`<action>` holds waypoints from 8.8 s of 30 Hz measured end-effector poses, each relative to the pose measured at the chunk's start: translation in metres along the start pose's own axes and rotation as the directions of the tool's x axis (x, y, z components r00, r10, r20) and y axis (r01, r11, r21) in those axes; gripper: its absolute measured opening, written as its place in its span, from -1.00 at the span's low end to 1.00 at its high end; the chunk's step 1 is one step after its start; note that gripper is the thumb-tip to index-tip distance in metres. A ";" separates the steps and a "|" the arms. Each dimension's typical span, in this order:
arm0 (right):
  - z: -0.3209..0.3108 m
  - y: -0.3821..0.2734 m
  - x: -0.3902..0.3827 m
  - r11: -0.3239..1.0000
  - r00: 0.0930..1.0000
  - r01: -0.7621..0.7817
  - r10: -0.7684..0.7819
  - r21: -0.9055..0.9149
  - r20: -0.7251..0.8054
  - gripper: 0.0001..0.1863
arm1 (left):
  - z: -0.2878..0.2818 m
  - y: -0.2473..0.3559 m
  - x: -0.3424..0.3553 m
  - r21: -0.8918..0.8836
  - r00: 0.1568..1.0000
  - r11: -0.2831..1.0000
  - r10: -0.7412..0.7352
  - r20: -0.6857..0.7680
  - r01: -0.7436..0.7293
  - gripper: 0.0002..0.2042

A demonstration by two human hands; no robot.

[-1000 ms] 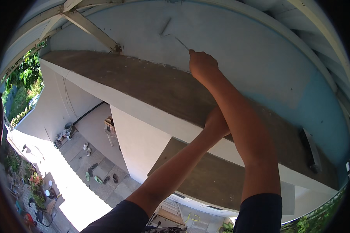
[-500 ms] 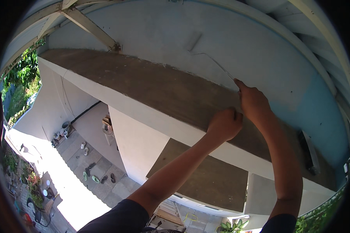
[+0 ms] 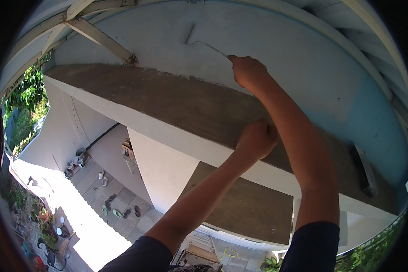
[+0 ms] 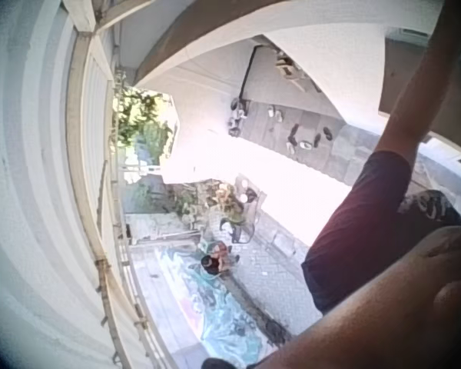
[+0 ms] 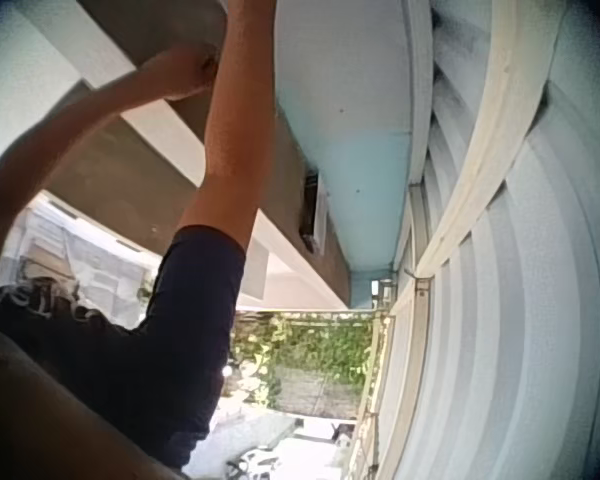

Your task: The person paints the upper portion of a wall using a roller, applying paint from a paint tray.

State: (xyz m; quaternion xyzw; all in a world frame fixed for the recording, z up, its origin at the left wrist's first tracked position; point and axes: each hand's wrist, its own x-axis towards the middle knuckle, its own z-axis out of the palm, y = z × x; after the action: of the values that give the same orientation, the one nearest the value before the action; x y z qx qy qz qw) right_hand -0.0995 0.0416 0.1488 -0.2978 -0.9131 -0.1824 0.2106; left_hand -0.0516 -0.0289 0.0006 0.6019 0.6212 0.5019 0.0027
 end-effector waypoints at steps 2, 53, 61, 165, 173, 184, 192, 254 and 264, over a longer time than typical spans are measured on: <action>-0.015 0.038 -0.062 0.999 0.999 -0.032 0.032 -0.019 0.016 -0.54 | -0.002 0.002 -0.002 -0.145 0.994 0.984 -0.107 -0.025 0.102 -0.66; -0.014 0.038 -0.065 0.870 0.944 -0.269 0.154 0.413 0.291 -0.47 | -0.003 0.005 -0.008 0.014 0.996 0.996 -0.089 -0.002 0.089 -0.65; -0.028 -0.031 0.014 0.912 0.979 -0.161 0.099 0.378 0.178 -0.46 | -0.004 0.008 -0.006 0.002 0.997 0.999 -0.052 0.051 0.052 -0.60; 0.092 -0.053 -0.363 -0.241 0.981 0.062 0.193 0.969 -0.015 -0.48 | -0.028 0.045 -0.132 -0.527 0.935 0.822 -0.019 0.354 0.217 -0.78; 0.099 -0.049 -0.383 -0.389 0.996 -0.074 -0.072 0.918 0.050 -0.78 | -0.036 0.050 -0.138 -0.461 0.905 0.850 -0.042 0.423 0.255 -0.81; 0.026 0.090 -0.509 0.061 0.734 -0.187 0.672 0.980 0.098 -0.54 | 0.014 0.123 -0.094 -0.304 0.711 0.946 0.290 0.641 -0.112 -0.81; -0.185 0.202 -0.642 0.398 0.465 -0.696 0.884 0.598 -0.047 -0.54 | 0.178 0.196 -0.006 -0.388 0.688 0.903 0.402 0.604 -0.187 -0.72; -0.296 0.313 -0.536 0.267 0.137 -0.911 0.915 -0.315 0.379 -0.54 | 0.412 0.270 0.035 -0.422 0.786 0.728 0.616 0.056 -0.540 -0.83; -0.358 0.266 -0.574 0.209 0.083 -0.920 0.930 -0.332 0.358 -0.56 | 0.411 0.277 0.034 -0.409 0.784 0.727 0.619 0.044 -0.552 -0.82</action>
State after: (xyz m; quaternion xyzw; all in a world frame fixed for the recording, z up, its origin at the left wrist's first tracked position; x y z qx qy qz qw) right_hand 0.5853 -0.1899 0.2239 -0.8412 -0.5358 0.0638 0.0366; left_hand 0.3948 0.1880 -0.0098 0.7973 0.2883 0.5300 0.0135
